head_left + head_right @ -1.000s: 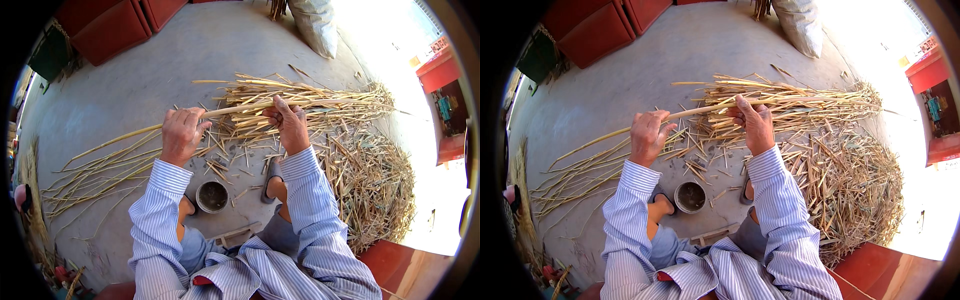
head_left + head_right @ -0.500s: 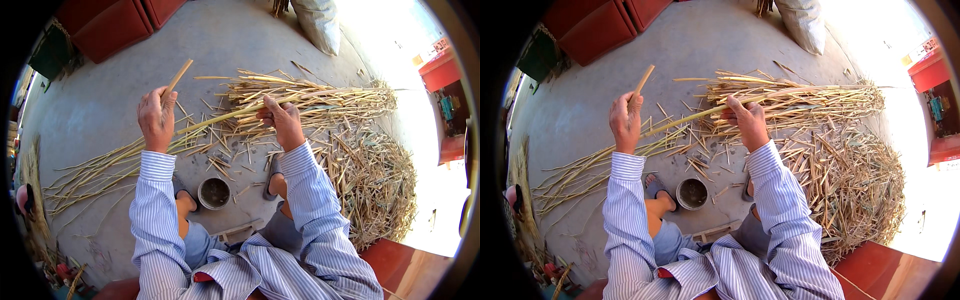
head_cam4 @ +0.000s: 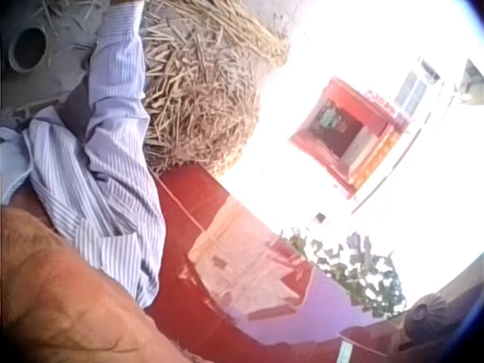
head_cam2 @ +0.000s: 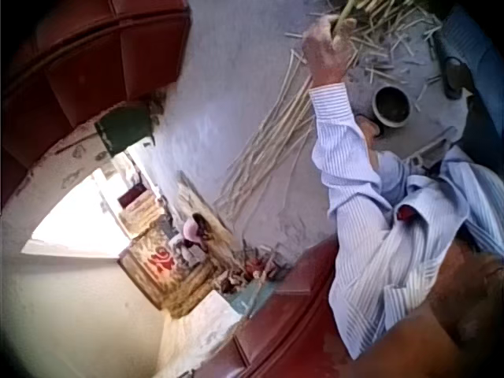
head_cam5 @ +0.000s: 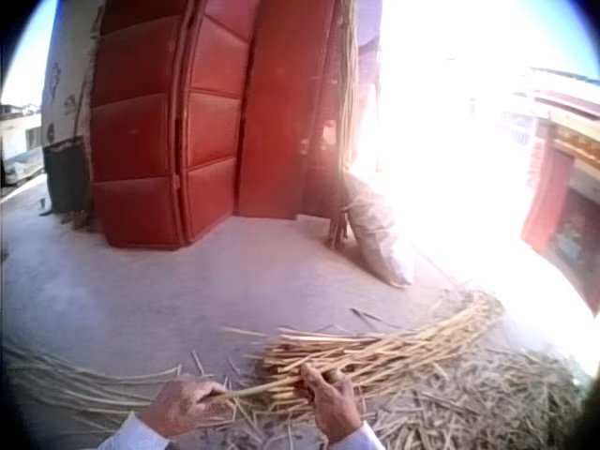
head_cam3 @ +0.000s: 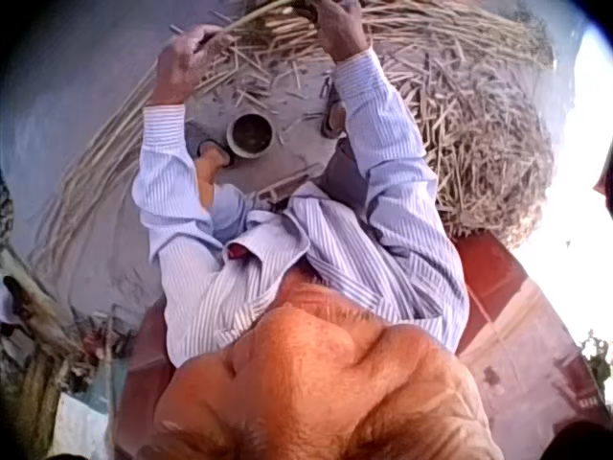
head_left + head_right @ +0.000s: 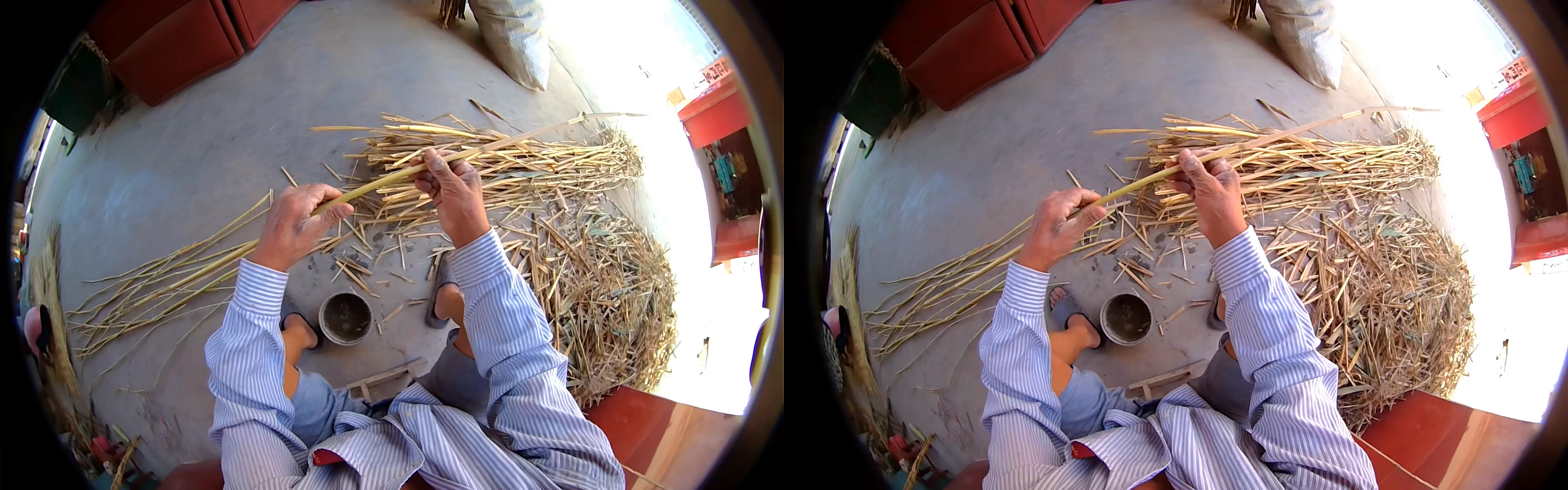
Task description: The person sits on the floor and repeatedly strips dried stalks by hand, separating the fibrous material from the main stem. The stripped fibers are placed into a pile, while the remaining stalks are set aside.
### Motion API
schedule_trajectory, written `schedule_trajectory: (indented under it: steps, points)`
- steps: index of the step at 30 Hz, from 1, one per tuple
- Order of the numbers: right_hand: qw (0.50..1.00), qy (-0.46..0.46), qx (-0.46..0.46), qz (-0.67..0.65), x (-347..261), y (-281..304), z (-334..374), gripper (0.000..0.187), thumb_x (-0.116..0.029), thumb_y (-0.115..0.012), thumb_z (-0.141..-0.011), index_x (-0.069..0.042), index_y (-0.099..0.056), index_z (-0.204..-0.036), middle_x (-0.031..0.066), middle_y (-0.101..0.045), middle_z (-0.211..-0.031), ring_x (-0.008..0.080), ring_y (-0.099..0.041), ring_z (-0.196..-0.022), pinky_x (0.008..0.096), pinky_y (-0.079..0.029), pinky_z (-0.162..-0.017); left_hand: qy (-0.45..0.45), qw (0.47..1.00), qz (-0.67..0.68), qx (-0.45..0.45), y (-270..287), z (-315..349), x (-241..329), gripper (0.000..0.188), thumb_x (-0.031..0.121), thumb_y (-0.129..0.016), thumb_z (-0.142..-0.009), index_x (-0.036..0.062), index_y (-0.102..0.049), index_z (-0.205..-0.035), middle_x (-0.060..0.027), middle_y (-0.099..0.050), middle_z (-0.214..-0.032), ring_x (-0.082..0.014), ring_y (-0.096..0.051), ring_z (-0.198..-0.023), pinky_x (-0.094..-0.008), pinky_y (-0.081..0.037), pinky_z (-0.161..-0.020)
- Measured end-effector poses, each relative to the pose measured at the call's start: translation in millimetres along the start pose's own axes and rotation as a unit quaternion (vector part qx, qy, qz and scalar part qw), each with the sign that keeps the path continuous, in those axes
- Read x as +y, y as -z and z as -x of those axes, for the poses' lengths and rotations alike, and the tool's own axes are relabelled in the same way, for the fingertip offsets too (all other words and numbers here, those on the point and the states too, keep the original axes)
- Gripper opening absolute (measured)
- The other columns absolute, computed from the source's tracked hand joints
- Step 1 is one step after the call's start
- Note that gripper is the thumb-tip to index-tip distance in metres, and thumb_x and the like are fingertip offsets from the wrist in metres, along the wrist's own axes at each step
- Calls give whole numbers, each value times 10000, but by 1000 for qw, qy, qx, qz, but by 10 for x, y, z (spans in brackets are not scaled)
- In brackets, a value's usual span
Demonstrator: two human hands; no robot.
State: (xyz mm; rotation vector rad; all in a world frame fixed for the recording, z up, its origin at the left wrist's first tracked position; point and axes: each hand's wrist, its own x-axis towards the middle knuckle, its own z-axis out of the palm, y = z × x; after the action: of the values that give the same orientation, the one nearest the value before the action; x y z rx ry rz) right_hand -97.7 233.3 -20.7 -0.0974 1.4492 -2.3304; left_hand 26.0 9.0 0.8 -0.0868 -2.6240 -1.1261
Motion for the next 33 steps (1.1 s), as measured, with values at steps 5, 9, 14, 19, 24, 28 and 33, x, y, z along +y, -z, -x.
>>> schedule_trajectory:
  steps: [5,9,14,19,24,28,33]
  points:
    - [999,-33,15,14,-52,56,-47,223,-235,-618,-960,-17,-636,-999,90,-704,-917,132,-674,-776,225,-564,-678,41,983,-171,-42,244,83,-161,180,236,-736,-772,65,-680,-785,-95,-656,-707,-254,-600,-682,-377,-387,-676]
    - [995,4,78,70,-308,528,-180,237,-255,-607,-965,-20,-635,-958,80,-705,-882,117,-671,-739,200,-537,-629,117,962,-242,-46,524,315,-655,191,242,-748,-759,64,-685,-792,-94,-668,-717,-264,-617,-703,-368,-402,-692]
    - [999,-29,10,11,-77,109,-1,235,-250,-605,-966,-21,-631,-1010,102,-704,-928,144,-685,-764,221,-576,-640,-18,993,-111,33,9,-25,-150,232,298,-725,-811,75,-694,-867,-88,-664,-702,-261,-614,-689,-392,-382,-688]
    - [999,-43,3,-3,-29,71,55,239,-253,-606,-966,-23,-631,-1021,108,-699,-945,167,-690,-815,247,-578,-693,51,998,-9,30,-140,-125,25,218,260,-742,-817,48,-716,-863,-93,-682,-716,-220,-629,-624,-343,-460,-603]
    - [999,-9,9,51,-272,251,2,237,-236,-635,-948,-5,-646,-998,108,-712,-912,168,-706,-821,230,-572,-677,158,976,146,16,-36,-27,-363,178,169,-764,-826,7,-707,-872,-52,-692,-741,-99,-612,-674,-261,-489,-615]
    - [999,16,-22,46,-285,260,-18,200,-199,-629,-950,-11,-647,-1016,124,-714,-961,180,-712,-841,245,-591,-686,217,953,210,0,-52,-12,-417,201,161,-775,-824,-5,-691,-902,-55,-687,-790,-106,-608,-707,-250,-497,-629]
    - [990,65,-103,67,-356,287,16,157,-126,-626,-939,7,-632,-1023,156,-703,-993,219,-709,-883,276,-602,-760,255,932,259,-5,-50,-5,-472,214,160,-774,-828,0,-667,-921,-46,-670,-805,-94,-597,-722,-232,-496,-657]
